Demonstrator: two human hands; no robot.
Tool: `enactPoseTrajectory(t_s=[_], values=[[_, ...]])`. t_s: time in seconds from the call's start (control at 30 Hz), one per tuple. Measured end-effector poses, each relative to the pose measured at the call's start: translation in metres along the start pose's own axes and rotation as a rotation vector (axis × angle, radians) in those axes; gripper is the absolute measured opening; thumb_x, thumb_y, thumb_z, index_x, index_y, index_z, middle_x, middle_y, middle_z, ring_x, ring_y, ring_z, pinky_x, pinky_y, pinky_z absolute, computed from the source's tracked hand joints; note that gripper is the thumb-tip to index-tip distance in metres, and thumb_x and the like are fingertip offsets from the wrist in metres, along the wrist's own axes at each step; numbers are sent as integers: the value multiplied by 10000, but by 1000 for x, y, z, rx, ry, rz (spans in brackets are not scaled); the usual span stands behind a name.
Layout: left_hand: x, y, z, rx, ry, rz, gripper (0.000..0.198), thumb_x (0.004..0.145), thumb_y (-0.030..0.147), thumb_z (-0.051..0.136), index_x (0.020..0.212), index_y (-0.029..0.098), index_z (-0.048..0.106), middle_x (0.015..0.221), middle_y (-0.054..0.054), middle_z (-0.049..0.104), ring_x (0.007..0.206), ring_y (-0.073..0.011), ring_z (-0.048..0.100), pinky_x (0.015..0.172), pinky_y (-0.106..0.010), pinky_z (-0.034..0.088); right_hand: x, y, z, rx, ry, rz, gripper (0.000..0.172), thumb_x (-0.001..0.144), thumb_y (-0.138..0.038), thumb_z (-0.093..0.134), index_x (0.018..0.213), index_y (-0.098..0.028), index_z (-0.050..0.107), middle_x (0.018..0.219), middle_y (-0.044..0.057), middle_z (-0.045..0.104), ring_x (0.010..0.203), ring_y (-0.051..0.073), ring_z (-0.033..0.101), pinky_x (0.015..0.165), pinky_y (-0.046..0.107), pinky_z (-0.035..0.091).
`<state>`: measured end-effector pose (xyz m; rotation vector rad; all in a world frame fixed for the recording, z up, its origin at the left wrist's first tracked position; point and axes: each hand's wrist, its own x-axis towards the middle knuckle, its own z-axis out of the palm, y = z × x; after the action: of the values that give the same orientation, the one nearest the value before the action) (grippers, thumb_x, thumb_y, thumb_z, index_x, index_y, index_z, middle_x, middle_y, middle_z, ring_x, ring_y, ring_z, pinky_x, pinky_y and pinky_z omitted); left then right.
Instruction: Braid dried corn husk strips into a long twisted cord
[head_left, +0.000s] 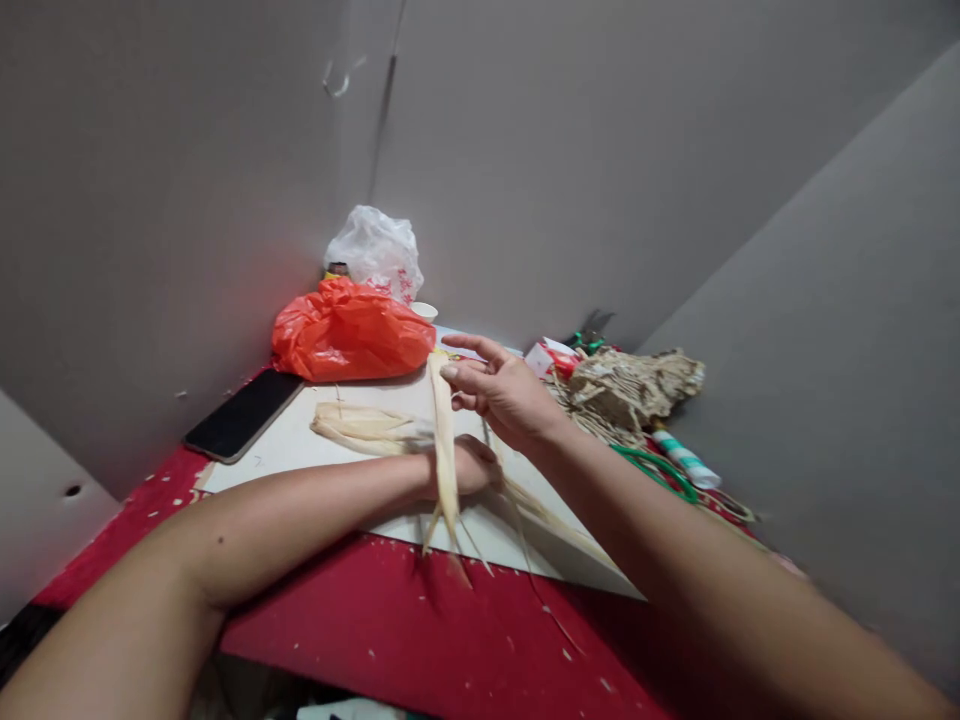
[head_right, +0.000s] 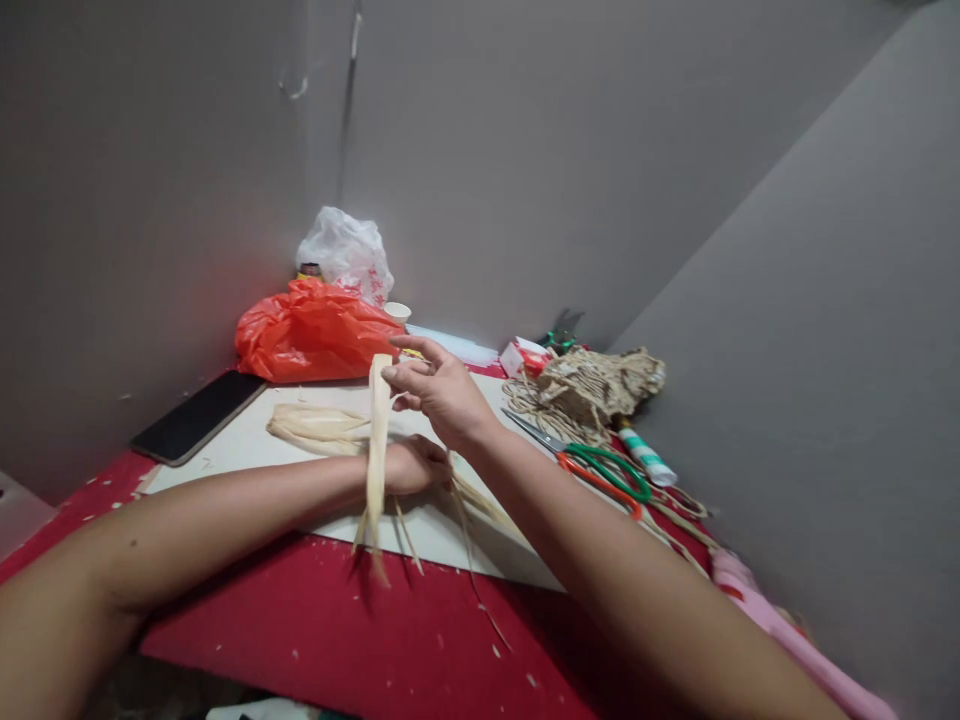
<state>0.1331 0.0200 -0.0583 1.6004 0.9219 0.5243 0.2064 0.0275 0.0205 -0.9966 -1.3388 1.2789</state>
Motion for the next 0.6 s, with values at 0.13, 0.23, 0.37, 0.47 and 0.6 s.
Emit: enactPoseTrajectory(t_s=[0.13,0.23,0.37,0.47,0.6], values=[[-1,1,4,-136,-45,151,109,709,195,551,754,136,631,626,-14,588,523,-100,470,494,-215,355,-48,3,-37,62,3,250,474,585,-231,771,1017,-159,589,654,-25,589,495,71,520,470,204,435],[-6,5,6,-171,-119,54,196,733,279,547,688,109,633,565,-25,590,437,-78,417,450,-213,302,-76,15,-57,33,6,352,350,594,-242,767,878,-133,594,634,-17,592,467,55,506,451,184,422],[-12,14,8,-194,-49,-72,159,733,236,530,614,132,537,439,39,466,342,-34,253,388,-204,151,-97,34,-72,37,-26,359,349,609,-244,754,873,-152,546,557,-57,555,442,60,504,446,185,429],[-12,18,9,-188,7,-85,187,757,247,514,600,160,465,408,73,353,327,-35,218,375,-214,107,-103,44,-76,58,-48,351,361,611,-248,743,866,-166,501,547,-73,553,394,67,492,427,208,429],[-12,19,13,-183,37,-66,194,784,271,508,629,159,473,419,83,327,342,-33,209,380,-199,134,-106,50,-69,85,-8,300,351,618,-256,724,850,-175,474,480,-102,503,346,68,456,388,198,385]])
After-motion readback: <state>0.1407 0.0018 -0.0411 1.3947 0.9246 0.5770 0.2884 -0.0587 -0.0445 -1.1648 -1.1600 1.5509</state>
